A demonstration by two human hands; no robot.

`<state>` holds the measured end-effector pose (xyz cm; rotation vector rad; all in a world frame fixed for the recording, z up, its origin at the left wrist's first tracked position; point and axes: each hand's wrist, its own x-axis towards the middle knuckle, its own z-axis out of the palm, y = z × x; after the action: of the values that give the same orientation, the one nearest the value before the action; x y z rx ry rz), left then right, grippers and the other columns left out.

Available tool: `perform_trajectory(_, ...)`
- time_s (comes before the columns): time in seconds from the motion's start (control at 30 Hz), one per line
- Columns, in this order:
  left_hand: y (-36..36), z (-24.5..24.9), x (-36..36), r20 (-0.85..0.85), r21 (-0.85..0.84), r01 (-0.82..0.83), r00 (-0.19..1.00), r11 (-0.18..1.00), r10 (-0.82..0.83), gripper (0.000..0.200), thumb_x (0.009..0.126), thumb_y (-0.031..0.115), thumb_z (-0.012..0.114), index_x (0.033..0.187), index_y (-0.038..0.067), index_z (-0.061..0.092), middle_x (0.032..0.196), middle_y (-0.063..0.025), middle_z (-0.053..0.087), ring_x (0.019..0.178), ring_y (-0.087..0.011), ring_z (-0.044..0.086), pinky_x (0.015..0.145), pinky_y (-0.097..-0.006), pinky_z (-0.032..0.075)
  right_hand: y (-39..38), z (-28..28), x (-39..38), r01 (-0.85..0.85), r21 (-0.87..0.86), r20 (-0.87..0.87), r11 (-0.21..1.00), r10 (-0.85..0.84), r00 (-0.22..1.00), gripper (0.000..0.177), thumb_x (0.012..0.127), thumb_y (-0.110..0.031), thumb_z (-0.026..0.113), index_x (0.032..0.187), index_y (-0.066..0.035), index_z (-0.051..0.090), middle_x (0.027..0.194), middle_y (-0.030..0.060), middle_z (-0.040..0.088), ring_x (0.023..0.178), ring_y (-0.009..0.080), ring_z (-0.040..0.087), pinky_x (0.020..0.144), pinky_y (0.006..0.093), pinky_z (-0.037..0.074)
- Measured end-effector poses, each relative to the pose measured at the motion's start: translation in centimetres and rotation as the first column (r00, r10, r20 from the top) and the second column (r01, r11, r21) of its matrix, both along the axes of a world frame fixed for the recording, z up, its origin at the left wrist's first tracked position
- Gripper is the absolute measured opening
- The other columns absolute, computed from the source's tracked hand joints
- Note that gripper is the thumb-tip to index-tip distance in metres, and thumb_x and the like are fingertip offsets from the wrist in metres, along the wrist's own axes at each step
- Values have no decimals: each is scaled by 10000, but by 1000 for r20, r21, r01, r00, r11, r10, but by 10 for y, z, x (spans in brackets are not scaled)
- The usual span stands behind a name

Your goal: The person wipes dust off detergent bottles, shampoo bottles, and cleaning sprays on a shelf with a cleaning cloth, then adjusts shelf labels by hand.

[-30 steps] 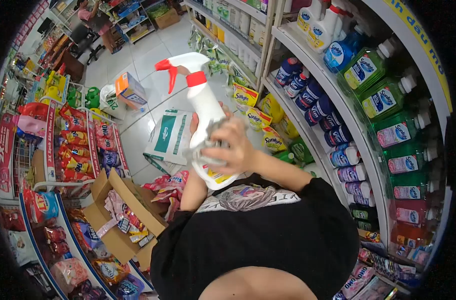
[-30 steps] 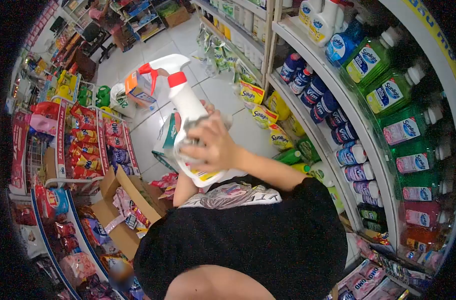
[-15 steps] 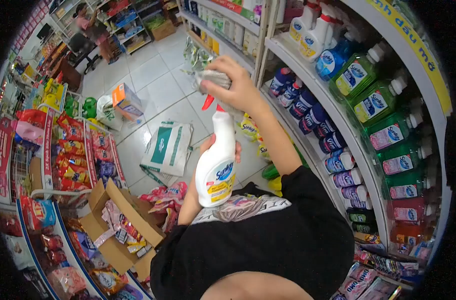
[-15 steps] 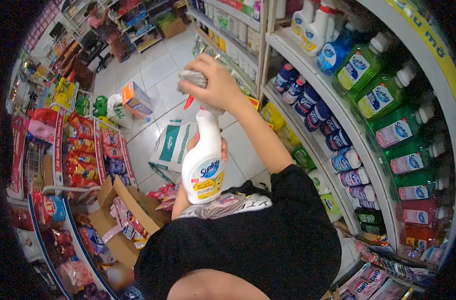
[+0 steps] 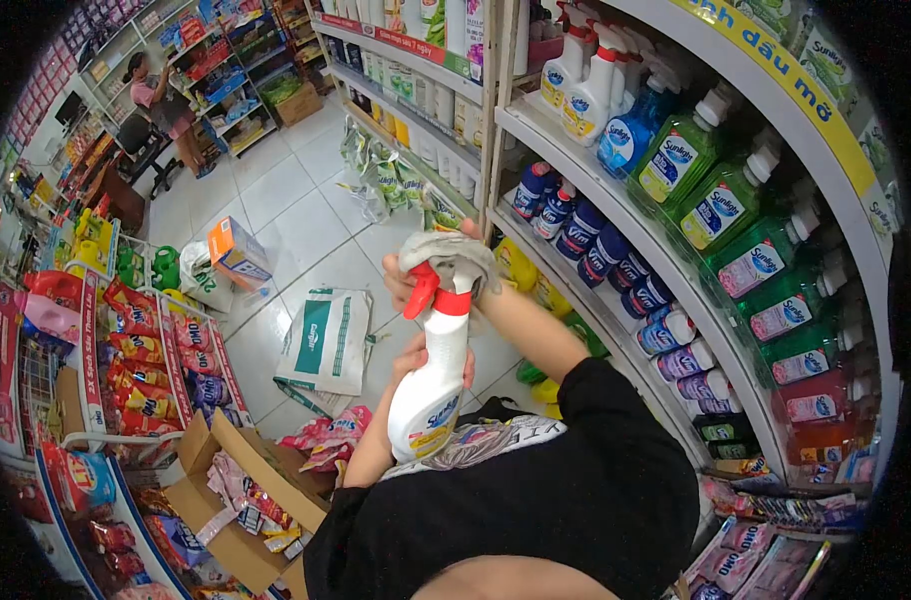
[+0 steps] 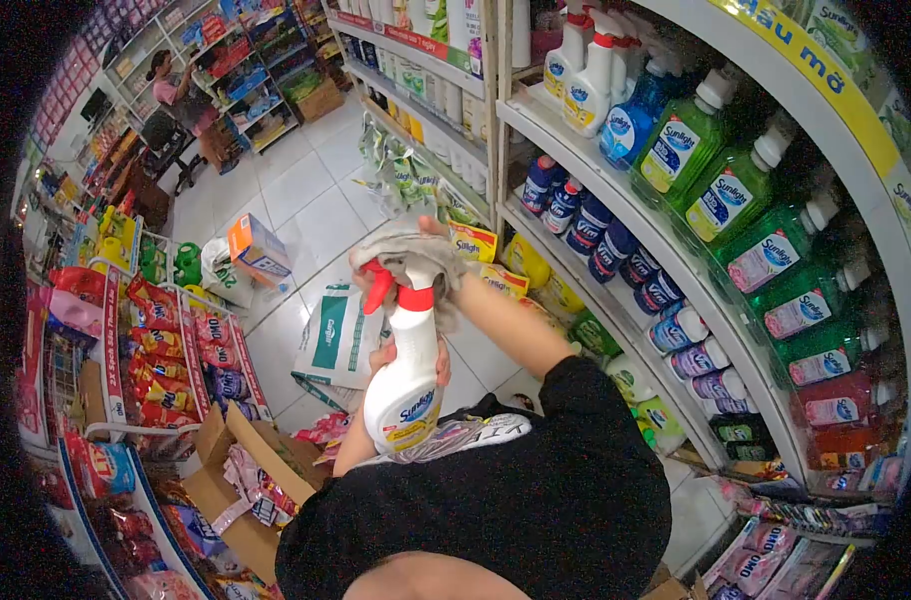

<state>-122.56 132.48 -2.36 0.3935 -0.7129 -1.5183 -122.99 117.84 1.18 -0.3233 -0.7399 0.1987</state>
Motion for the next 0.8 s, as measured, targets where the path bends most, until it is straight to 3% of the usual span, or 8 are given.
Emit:
perform_trajectory(0.13,5,4,-6,25,-21,64,998,998,-63,591,576,389,560,937,-54,409,760,-191,487,650,-247,508,546,-305,406,38,38,-35,248,-143,-256,958,-278,926,726,528,-725,394,726,-28,366,617,49,343,559,133,311,525,255,249)
perform_trajectory(0.3,9,-3,5,-175,-24,-148,974,989,142,615,594,430,536,988,-18,387,665,-178,495,595,-273,502,514,-323,394,47,29,-52,793,-211,-529,571,-749,399,598,725,-437,437,1087,33,359,1086,173,409,1020,267,398,888,356,284)
perform_trajectory(0.4,10,1,28,-166,135,-379,902,916,398,671,645,428,487,1132,3,308,998,-182,467,840,-308,500,680,-364,426,47,21,-59,776,-552,-164,304,-952,257,497,696,-305,536,1044,26,405,1037,121,440,970,240,428,843,328,322)
perform_trajectory(0.47,11,10,32,-173,203,-432,868,879,466,675,650,423,482,1153,15,293,1064,-171,426,909,-298,469,745,-363,398,54,30,-60,514,-550,819,-658,-545,179,444,653,-236,590,987,17,443,940,87,460,887,212,453,775,320,357)
perform_trajectory(0.57,10,27,33,-142,183,-472,856,863,498,679,652,422,471,1171,28,281,1122,-157,392,986,-281,432,829,-356,353,62,29,-64,366,-525,851,-769,-490,190,468,619,-231,622,974,11,437,838,80,444,814,186,451,719,314,368)
perform_trajectory(0.6,11,37,32,-108,107,-457,878,883,467,678,649,427,465,1168,29,285,1113,-155,399,994,-274,426,847,-350,334,58,24,-61,362,-527,849,-769,-493,188,468,619,-231,622,974,11,437,838,80,444,814,186,451,719,314,368)
perform_trajectory(0.7,25,38,35,13,55,-312,950,948,312,638,644,335,514,1175,67,284,1102,-138,409,993,-261,427,844,-335,337,43,10,-54,612,-786,152,91,-931,333,572,524,-152,706,1004,-19,426,910,50,478,844,138,456,745,259,366)
perform_trajectory(0.8,10,17,30,233,82,-305,931,949,280,575,648,273,522,1145,78,307,1093,-132,415,984,-246,432,837,-328,340,42,40,-58,495,-846,-6,199,-932,363,701,500,-140,715,1092,-5,364,1007,53,461,928,133,427,808,263,330)
